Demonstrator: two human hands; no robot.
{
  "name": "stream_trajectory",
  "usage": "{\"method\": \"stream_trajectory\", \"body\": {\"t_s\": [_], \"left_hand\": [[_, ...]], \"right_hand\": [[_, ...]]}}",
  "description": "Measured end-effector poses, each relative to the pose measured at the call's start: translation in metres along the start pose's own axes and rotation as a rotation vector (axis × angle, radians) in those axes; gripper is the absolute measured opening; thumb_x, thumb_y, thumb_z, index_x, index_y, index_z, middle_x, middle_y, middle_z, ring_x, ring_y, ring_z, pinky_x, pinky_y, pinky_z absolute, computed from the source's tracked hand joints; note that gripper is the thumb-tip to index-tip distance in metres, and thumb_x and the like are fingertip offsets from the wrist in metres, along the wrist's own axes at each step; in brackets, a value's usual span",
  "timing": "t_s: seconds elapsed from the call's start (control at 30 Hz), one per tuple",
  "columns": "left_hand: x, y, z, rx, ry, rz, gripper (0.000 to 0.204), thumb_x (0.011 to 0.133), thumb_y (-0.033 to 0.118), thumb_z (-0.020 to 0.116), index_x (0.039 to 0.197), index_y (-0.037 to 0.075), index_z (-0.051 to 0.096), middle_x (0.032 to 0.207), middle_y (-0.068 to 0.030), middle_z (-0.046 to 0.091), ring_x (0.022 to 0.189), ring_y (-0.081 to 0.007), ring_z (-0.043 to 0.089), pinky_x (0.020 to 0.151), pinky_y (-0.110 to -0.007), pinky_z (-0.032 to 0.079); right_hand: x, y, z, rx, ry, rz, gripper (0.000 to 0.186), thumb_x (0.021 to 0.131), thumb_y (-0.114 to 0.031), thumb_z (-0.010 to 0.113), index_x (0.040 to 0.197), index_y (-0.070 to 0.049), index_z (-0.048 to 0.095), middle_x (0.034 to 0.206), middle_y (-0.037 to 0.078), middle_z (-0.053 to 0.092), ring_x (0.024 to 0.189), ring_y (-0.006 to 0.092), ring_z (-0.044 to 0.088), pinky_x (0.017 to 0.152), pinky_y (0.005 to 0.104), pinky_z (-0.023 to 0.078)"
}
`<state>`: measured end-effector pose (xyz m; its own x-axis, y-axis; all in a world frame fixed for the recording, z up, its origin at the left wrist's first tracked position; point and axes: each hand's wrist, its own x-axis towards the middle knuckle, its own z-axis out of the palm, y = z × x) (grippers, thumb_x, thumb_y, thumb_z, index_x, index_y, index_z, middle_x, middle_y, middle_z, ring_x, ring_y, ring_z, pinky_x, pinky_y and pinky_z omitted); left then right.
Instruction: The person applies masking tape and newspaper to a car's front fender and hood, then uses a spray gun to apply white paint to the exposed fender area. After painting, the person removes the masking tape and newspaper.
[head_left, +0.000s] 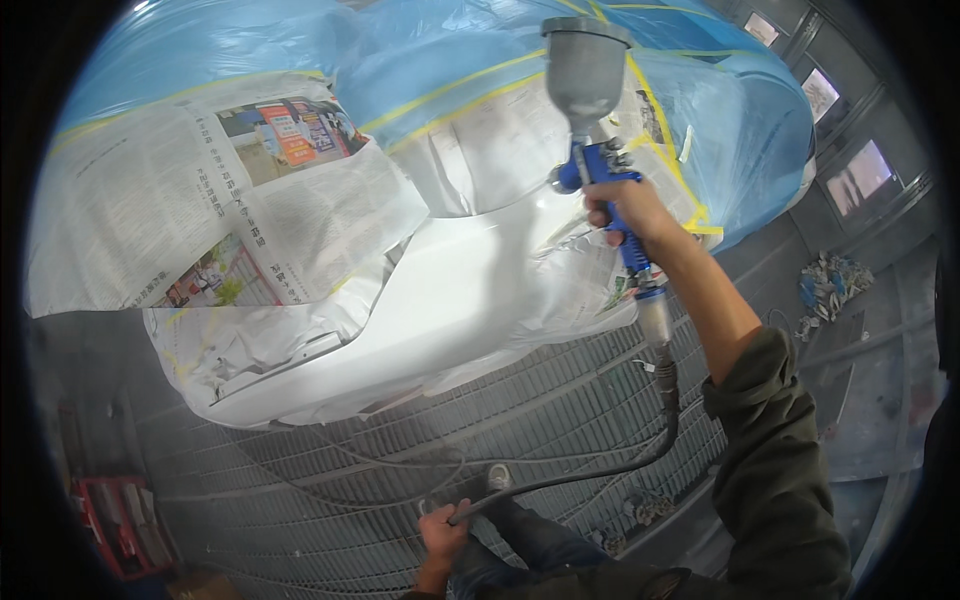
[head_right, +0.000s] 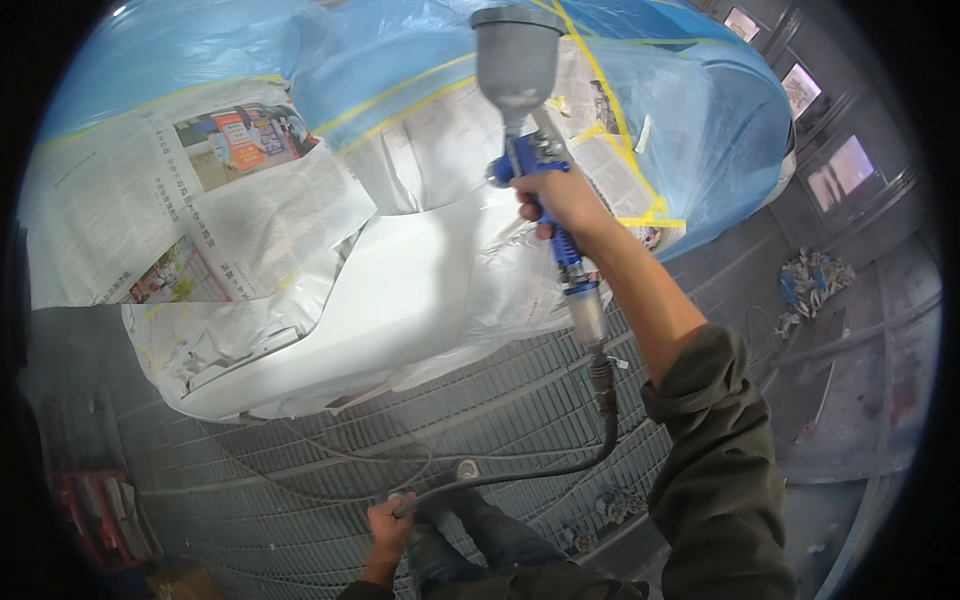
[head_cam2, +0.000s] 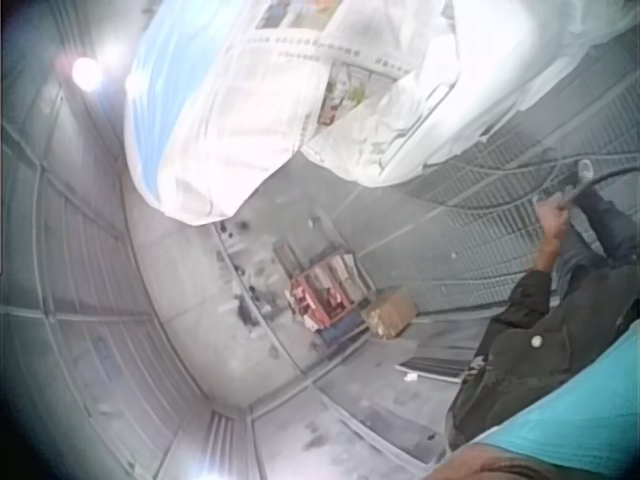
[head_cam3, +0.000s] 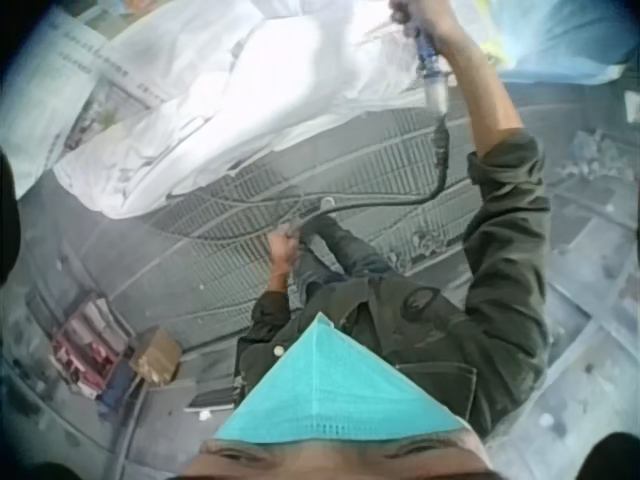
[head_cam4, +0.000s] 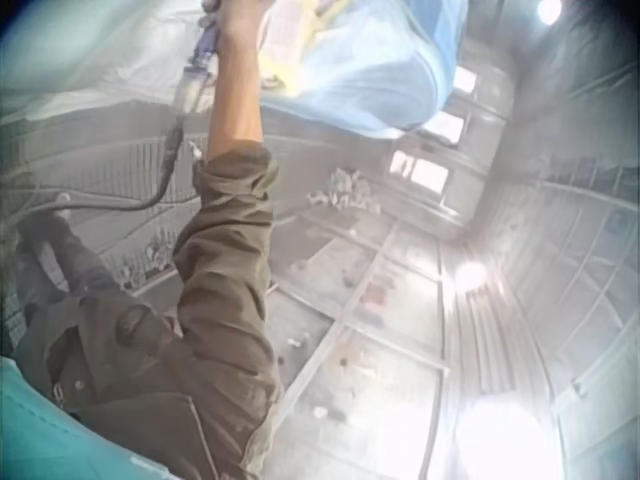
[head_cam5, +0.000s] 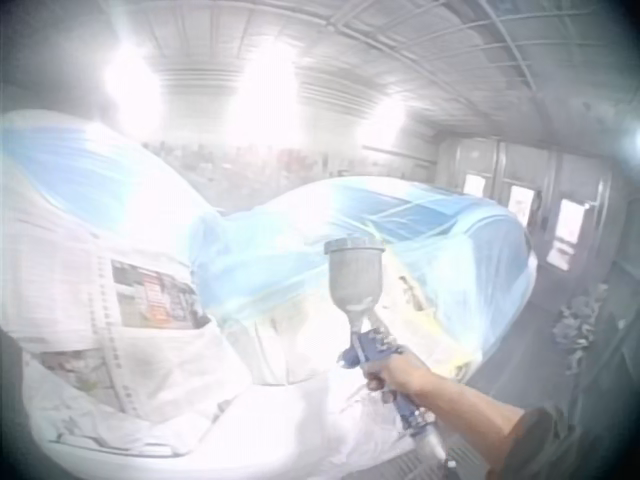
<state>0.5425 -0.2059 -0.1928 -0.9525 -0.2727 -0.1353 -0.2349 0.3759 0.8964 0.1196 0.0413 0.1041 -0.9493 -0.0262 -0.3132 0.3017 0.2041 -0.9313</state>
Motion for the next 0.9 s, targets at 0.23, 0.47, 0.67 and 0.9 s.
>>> {"method": "stream_trajectory", "body": {"t_s": [0.23, 0.47, 0.67, 0.9], "left_hand": [[-0.002, 0.053, 0.026, 0.075, -0.202, 0.012, 0.046, 0.088, 0.033, 0.073, 0.058, 0.005, 0.052, 0.057, -0.0197, 0.049, 0.052, -0.0415, 0.049, 0.049, -0.045, 0.038], [-0.019, 0.037, 0.034, 0.136, -0.111, 0.122, 0.042, 0.089, 0.029, 0.072, 0.061, 0.003, 0.055, 0.056, -0.0192, 0.048, 0.051, -0.0416, 0.047, 0.048, -0.045, 0.035], [-0.047, 0.001, -0.036, 0.236, -0.033, 0.047, 0.047, 0.087, 0.028, 0.075, 0.057, 0.004, 0.048, 0.056, -0.0189, 0.046, 0.051, -0.0403, 0.045, 0.047, -0.044, 0.036], [-0.067, -0.047, -0.122, 0.288, 0.008, -0.024, 0.044, 0.088, 0.027, 0.074, 0.06, 0.004, 0.048, 0.06, -0.0193, 0.049, 0.057, -0.0426, 0.05, 0.051, -0.046, 0.04]], "right_hand": [[-0.017, -0.02, -0.055, -0.276, 0.278, -0.163, 0.013, 0.085, -0.013, 0.062, 0.085, -0.001, 0.058, 0.072, 0.003, 0.055, 0.063, 0.0131, 0.056, 0.051, 0.0365, 0.058], [-0.045, 0.029, -0.044, -0.504, 0.168, -0.096, 0.036, 0.089, -0.015, 0.062, 0.12, 0.003, 0.06, 0.09, 0.011, 0.064, 0.079, 0.0199, 0.066, 0.05, 0.0355, 0.06], [-0.124, 0.079, 0.042, 0.179, -0.298, -0.065, 0.047, 0.09, -0.001, 0.059, 0.136, 0.002, 0.05, 0.123, 0.017, 0.065, 0.109, 0.0275, 0.067, 0.057, 0.0306, 0.063], [-0.164, 0.155, 0.125, 0.026, -0.073, -0.077, 0.051, 0.093, -0.006, 0.06, 0.141, 0.001, 0.049, 0.118, 0.011, 0.067, 0.099, 0.0185, 0.067, 0.056, 0.0286, 0.059]]}}
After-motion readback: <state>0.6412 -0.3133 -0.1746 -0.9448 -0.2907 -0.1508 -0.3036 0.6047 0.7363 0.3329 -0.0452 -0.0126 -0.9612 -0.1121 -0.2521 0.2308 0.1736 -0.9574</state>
